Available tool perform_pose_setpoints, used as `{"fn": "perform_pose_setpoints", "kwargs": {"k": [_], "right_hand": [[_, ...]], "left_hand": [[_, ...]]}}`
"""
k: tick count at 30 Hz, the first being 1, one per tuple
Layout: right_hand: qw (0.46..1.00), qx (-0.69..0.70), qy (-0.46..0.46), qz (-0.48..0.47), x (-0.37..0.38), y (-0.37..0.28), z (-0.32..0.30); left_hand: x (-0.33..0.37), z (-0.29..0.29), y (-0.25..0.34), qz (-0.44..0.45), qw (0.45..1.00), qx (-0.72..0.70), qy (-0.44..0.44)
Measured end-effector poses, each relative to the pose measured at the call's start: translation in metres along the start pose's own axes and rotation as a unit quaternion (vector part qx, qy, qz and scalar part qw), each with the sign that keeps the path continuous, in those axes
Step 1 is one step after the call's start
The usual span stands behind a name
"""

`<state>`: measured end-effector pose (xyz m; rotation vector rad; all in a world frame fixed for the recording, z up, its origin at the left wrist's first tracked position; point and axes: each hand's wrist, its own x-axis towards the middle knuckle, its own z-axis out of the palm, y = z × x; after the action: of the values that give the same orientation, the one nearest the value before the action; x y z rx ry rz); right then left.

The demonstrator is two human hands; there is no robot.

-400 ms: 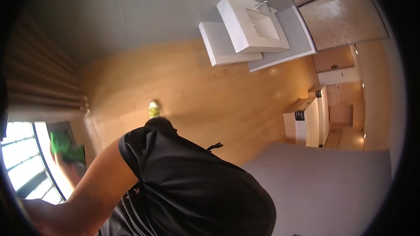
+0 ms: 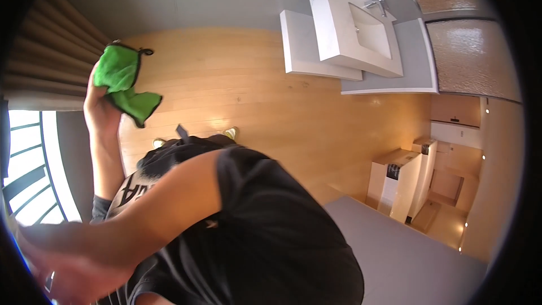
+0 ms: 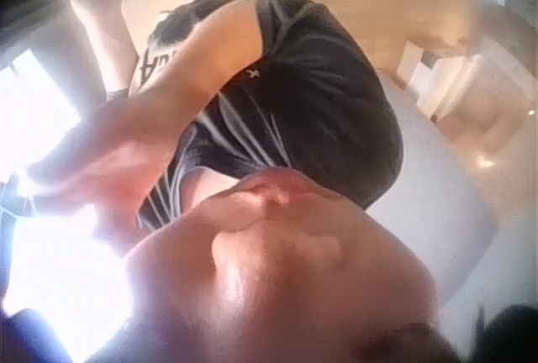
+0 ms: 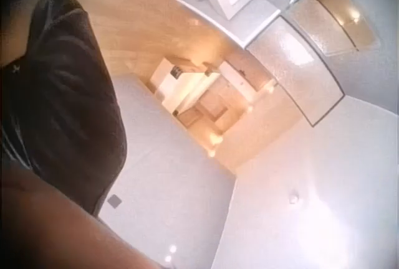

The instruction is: The person washes a cloth in a sink under running water, wrings it out, and wipes the interior frames of a window.

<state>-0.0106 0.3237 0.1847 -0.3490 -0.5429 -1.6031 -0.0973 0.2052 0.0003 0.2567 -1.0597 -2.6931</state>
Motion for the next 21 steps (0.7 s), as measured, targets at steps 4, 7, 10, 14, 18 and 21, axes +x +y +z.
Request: {"fn": "perform_pose_setpoints", "kwargs": {"k": [4,7,10,14,18,21], "right_hand": [[0.972,-0.179,0.093,-0.121,-0.121,-0.063,0.013],[0.925,-0.235,0.191,-0.228,-0.225,-0.105,0.028],[0.847,-0.305,0.265,-0.345,-0.312,-0.133,0.059],[0.722,-0.41,0.331,-0.449,-0.398,-0.171,0.097],[0.553,-0.409,0.508,-0.519,-0.451,-0.221,0.099],[0.444,-0.444,0.577,-0.522,-0.468,-0.266,0.095]], "left_hand": [[0.01,0.078,-0.057,0.009,0.996,-0.091,-0.008],[0.022,0.101,-0.106,-0.09,0.964,-0.232,-0.097],[0.037,0.128,-0.154,-0.127,0.952,-0.247,-0.126],[0.075,0.176,-0.208,-0.175,0.961,-0.19,-0.101],[0.129,0.226,-0.26,-0.208,0.969,-0.08,-0.103],[0.175,0.258,-0.309,-0.229,0.966,-0.02,-0.115]]}}
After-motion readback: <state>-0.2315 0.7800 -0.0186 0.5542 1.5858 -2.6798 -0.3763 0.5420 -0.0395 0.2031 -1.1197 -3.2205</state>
